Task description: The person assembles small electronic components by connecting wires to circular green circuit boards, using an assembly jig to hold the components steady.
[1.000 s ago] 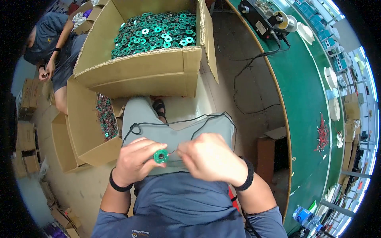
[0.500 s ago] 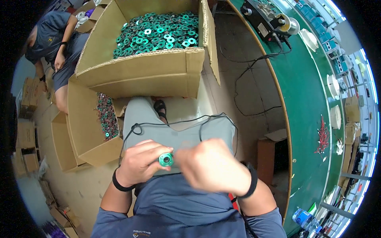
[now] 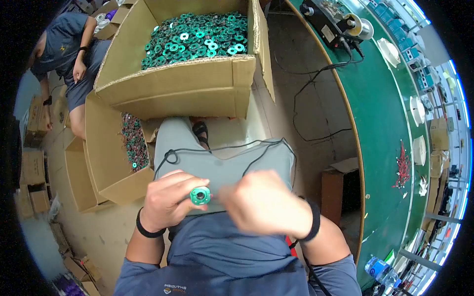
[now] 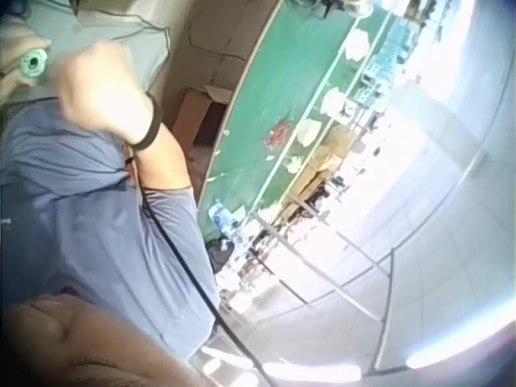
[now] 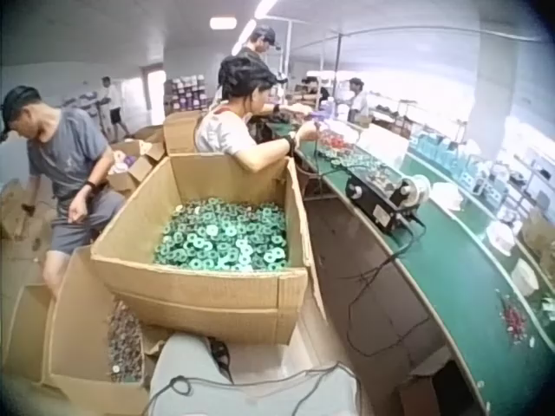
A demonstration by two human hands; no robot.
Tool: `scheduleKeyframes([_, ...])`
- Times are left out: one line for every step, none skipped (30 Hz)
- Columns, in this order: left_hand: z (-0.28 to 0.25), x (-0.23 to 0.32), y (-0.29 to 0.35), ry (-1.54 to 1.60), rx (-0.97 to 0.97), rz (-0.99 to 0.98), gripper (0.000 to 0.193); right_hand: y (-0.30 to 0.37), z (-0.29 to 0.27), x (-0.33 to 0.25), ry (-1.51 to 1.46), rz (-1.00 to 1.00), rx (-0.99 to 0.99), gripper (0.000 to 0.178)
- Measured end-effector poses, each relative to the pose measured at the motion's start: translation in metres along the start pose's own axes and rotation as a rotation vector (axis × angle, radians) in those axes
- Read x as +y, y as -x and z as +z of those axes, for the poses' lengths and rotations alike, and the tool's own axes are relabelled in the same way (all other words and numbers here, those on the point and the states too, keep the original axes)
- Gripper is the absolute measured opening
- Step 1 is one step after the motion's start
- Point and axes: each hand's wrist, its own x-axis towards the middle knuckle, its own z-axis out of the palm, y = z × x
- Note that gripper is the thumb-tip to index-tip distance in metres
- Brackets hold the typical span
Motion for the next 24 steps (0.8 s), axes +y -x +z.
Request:
scheduleKeyframes([-0.003,0.0,-0.001,-0.041,0.002,-0.026,0.047,-0.007,0.0,0.012,0.03,0.036,0.048,0.007])
scheduleKeyframes([-0.002,-0.001,-0.002,-0.048,0.006,-0.026,0.047,-0.007,0.0,0.012,0.02,0.035,0.083,0.007])
scheduleKeyframes([0.0,-0.004,-0.004,-0.018,0.011,-0.004,0.047,-0.006,-0.001,0.008,0.022,0.028,0.083,0.007])
scheduleKeyframes([0.002,-0.004,-0.002,0.023,0.009,0.015,0.047,-0.004,-0.002,-0.005,-0.036,-0.013,0.024,0.006])
scheduleKeyframes([0.001,-0.002,0.001,0.028,0.004,0.013,0.047,-0.002,-0.002,-0.013,-0.094,-0.053,-0.035,0.006])
scheduleKeyframes([0.0,-0.001,0.003,0.017,0.012,-0.01,0.047,-0.001,-0.002,-0.006,0.026,-0.023,-0.055,0.007])
scheduleKeyframes([-0.002,-0.001,0.002,-0.004,0.027,-0.027,0.047,-0.008,0.003,0.007,0.012,0.036,0.075,0.008])
scheduleKeyframes([0.002,-0.003,0.001,-0.008,0.005,-0.036,0.047,-0.004,0.003,0.009,0.039,0.041,0.054,0.008])
scheduleKeyframes([0.003,-0.005,-0.002,-0.011,0.008,-0.035,0.047,0.0,0.001,0.008,0.065,0.046,0.032,0.008])
scheduleKeyframes([0.003,-0.003,-0.002,0.007,0.007,-0.015,0.047,0.002,-0.002,-0.007,0.012,0.003,-0.023,0.008])
scheduleKeyframes([0.003,-0.001,-0.001,0.025,0.007,0.004,0.047,0.003,-0.004,-0.018,-0.041,-0.04,-0.078,0.007])
scheduleKeyframes([0.004,0.001,0.002,0.03,0.003,0.003,0.047,0.005,0.003,-0.009,0.014,-0.057,-0.047,0.006])
scheduleKeyframes([0.004,0.0,0.001,0.024,0.0,0.0,0.047,-0.001,0.005,0.004,0.102,0.017,0.009,0.007])
scheduleKeyframes([0.005,-0.002,0.0,0.019,-0.002,-0.003,0.047,0.001,0.004,0.008,0.088,0.031,0.048,0.007])
scheduleKeyframes([0.006,-0.004,-0.001,0.013,-0.004,-0.007,0.047,0.002,0.001,0.009,0.074,0.045,0.086,0.007])
scheduleKeyframes([0.007,-0.004,0.0,0.001,0.005,0.002,0.047,0.004,-0.002,-0.004,0.024,0.008,0.004,0.007])
scheduleKeyframes([0.005,-0.002,0.001,0.008,0.0,-0.002,0.047,0.005,-0.003,-0.016,-0.026,-0.029,-0.077,0.006])
scheduleKeyframes([0.002,0.0,0.003,0.006,0.013,-0.019,0.047,0.004,0.001,-0.012,0.02,-0.011,-0.09,0.005])
scheduleKeyframes([0.0,0.0,0.0,0.0,0.031,-0.022,0.047,0.004,0.007,0.006,0.138,0.045,-0.035,0.005])
scheduleKeyframes([0.0,-0.001,0.001,-0.013,0.032,-0.034,0.047,0.001,0.004,0.017,0.107,0.088,0.028,0.005])
scheduleKeyframes([-0.001,-0.001,-0.003,-0.024,0.038,-0.033,0.047,-0.002,0.0,0.022,0.075,0.131,0.091,0.005])
scheduleKeyframes([0.001,-0.006,-0.003,-0.025,0.038,-0.021,0.046,-0.001,0.002,0.013,0.08,0.065,0.013,0.005])
scheduleKeyframes([0.002,-0.002,-0.001,-0.017,0.026,-0.01,0.045,0.003,0.0,-0.006,-0.101,-0.046,-0.009,0.005])
scheduleKeyframes([0.002,0.002,0.004,-0.011,0.022,-0.018,0.045,0.006,0.001,-0.008,-0.057,-0.031,-0.036,0.005])
